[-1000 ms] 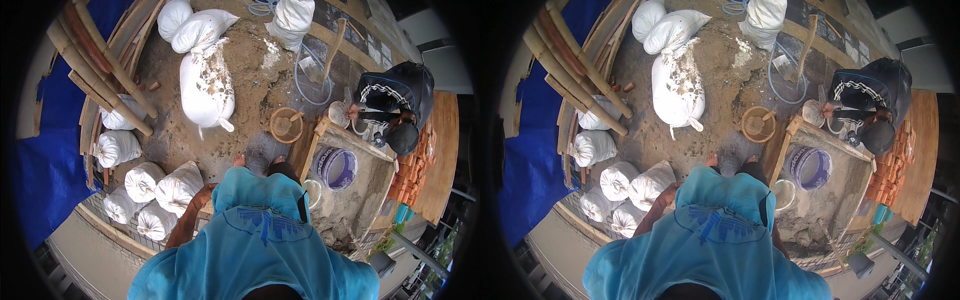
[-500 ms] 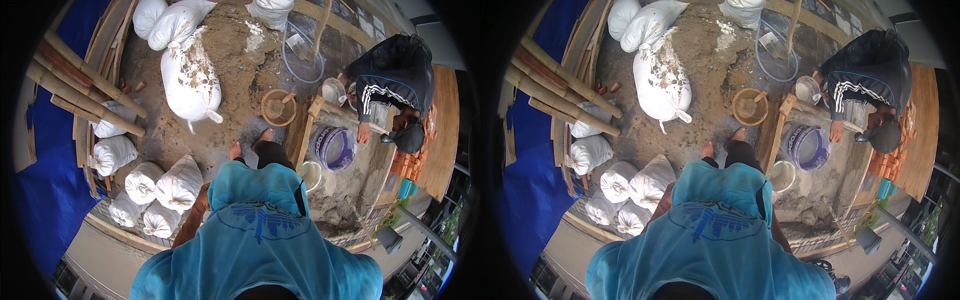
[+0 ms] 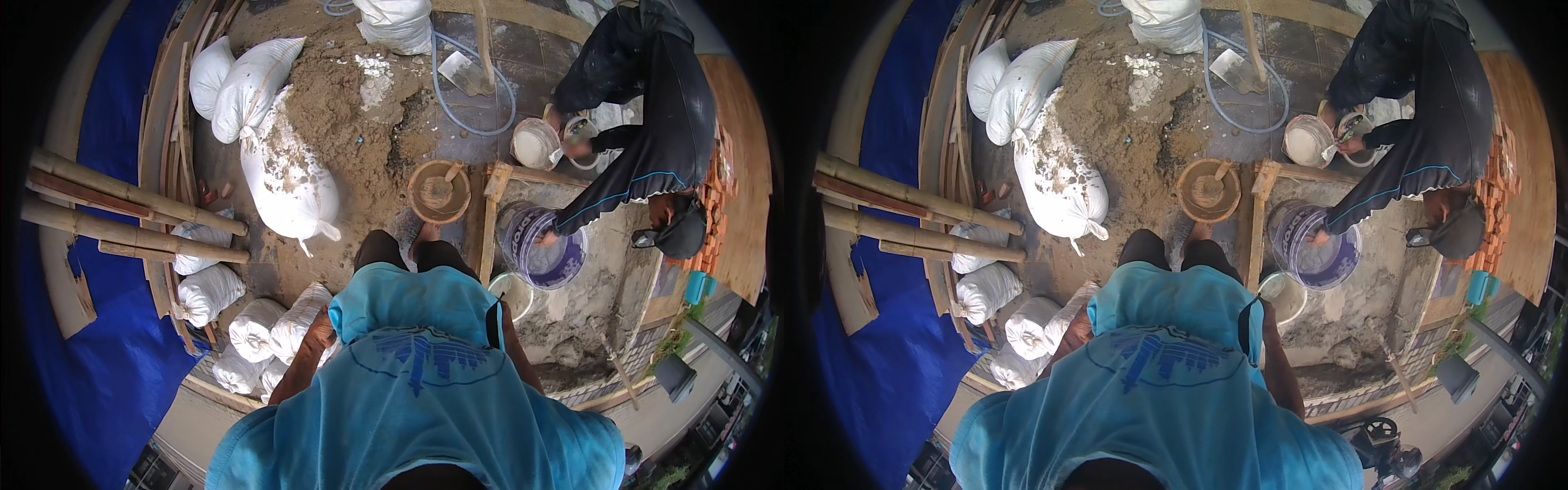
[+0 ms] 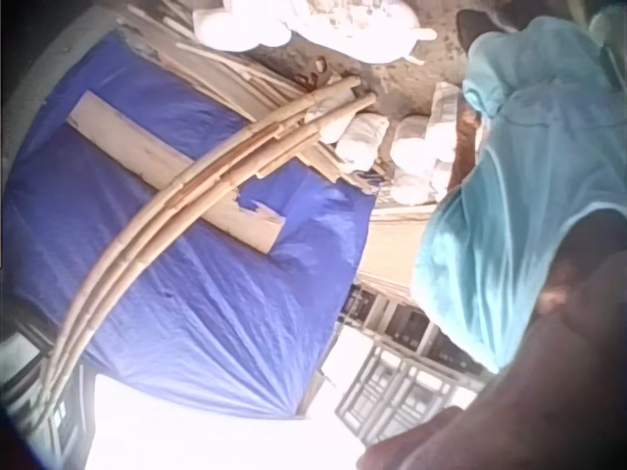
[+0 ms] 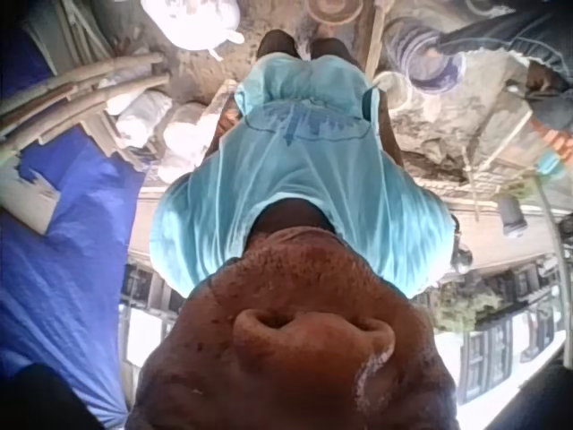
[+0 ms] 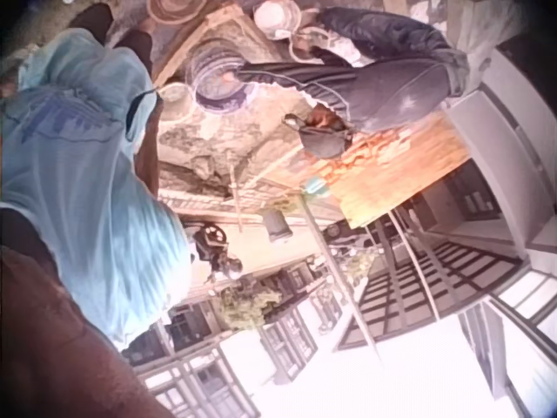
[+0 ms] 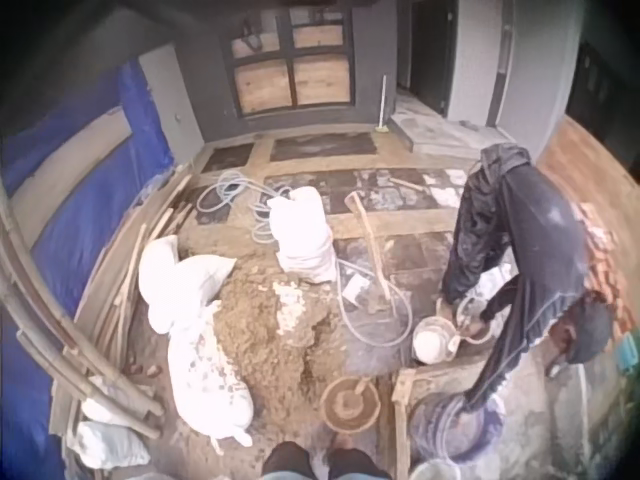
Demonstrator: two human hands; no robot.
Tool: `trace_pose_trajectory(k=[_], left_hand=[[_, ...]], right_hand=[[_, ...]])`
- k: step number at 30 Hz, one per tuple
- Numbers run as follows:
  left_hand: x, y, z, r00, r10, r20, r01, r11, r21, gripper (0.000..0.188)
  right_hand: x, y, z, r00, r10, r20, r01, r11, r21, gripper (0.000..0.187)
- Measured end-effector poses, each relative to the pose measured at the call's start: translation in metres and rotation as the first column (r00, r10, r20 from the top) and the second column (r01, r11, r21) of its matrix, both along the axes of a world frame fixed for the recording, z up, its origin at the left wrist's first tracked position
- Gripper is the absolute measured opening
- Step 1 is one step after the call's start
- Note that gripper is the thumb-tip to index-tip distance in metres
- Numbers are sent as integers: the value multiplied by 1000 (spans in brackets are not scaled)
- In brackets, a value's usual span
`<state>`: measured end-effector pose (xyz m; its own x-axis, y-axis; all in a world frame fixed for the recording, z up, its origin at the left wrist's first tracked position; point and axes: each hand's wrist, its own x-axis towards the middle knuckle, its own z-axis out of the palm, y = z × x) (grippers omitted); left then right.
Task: The person rinses a parked red and white motorcycle using a water hose. They direct the water stream along the body panels and wheels to clean the vehicle.
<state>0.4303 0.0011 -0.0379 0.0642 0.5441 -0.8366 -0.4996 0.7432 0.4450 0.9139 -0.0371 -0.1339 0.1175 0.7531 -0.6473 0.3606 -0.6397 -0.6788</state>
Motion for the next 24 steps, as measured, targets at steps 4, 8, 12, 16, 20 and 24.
trace_pose_trajectory(k=[4,8,12,16,20,24], left_hand=[[16,67,5,996,-58,63,56,998,35,13],[19,118,-20,980,-101,170,92,994,59,11],[59,194,10,941,-339,0,327,907,266,11],[73,247,-2,910,-371,-186,413,856,312,15],[83,306,-26,929,-335,-158,370,862,347,15],[94,411,-29,747,-467,-473,586,799,135,22]], right_hand=[[37,15,1,925,-203,-322,233,971,56,25],[40,19,8,889,-400,-222,345,905,-247,21],[34,-9,-9,831,-505,-235,434,852,-294,19],[7,15,21,944,-322,-65,308,937,-167,24],[-4,32,13,902,-421,-93,396,895,-206,25],[-9,62,2,839,-530,-121,486,832,-268,26]])
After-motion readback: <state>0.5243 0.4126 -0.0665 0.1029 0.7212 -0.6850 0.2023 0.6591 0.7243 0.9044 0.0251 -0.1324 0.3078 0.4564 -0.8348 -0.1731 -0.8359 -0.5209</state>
